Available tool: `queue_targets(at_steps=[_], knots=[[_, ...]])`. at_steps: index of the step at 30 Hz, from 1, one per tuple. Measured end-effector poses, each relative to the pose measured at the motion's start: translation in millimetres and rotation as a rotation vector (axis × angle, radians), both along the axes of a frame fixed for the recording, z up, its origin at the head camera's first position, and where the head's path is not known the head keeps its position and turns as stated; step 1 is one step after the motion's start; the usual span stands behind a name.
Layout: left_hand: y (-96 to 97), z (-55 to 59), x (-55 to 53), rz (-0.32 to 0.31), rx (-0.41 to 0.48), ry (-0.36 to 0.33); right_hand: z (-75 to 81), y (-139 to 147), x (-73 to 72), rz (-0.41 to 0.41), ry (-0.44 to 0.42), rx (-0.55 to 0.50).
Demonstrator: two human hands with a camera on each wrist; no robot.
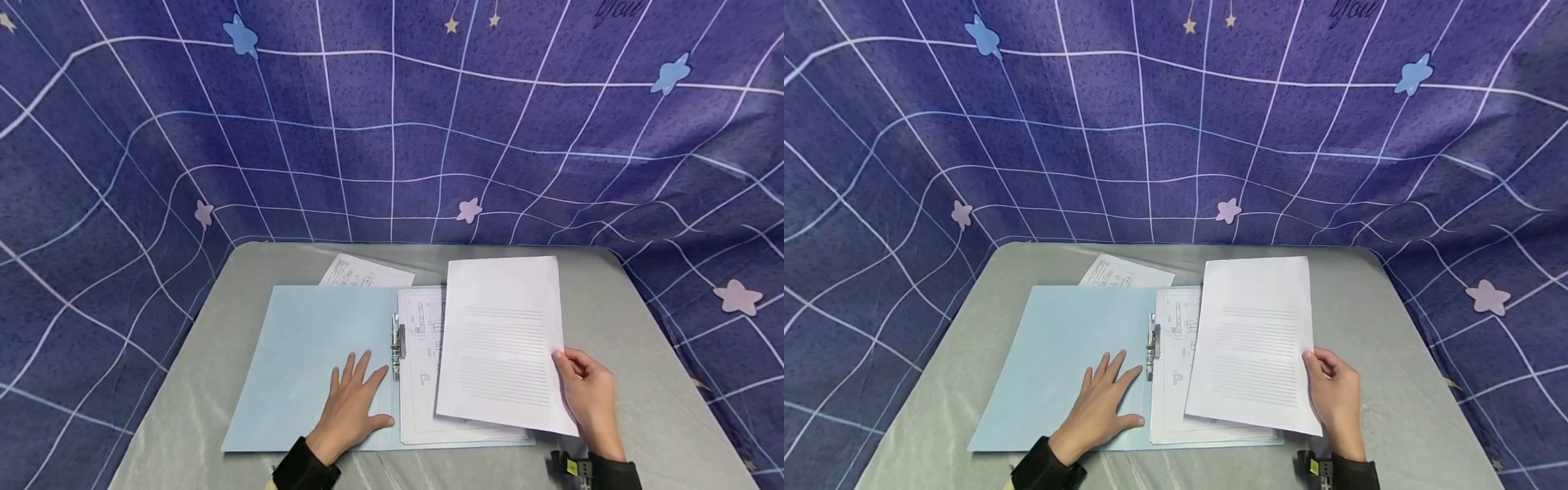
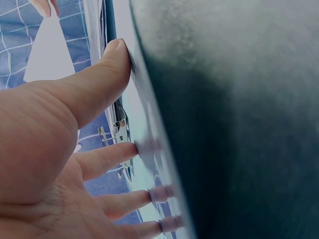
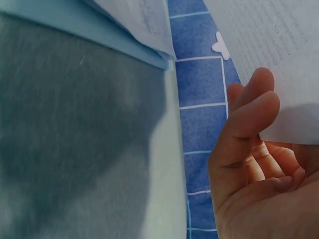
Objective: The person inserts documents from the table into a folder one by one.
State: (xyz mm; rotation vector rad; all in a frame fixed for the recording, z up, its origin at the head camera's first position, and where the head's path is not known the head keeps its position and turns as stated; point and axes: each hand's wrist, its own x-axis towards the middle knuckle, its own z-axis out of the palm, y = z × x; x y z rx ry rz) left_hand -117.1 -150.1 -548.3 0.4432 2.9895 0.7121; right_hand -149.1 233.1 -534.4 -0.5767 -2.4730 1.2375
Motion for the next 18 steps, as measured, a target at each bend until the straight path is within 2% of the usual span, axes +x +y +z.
queue_targets(at_steps=[10, 18], knots=[[-0.6, 0.6, -0.5, -0.012, -0.001, -0.003, -2.2, -20, -6.8, 0.213, 0.026, 0.035], [-2.0, 0.5, 1.0, -0.019, 0.005, -0.002, -4.6, -40, -15.0, 0.298, 0.051, 0.068]])
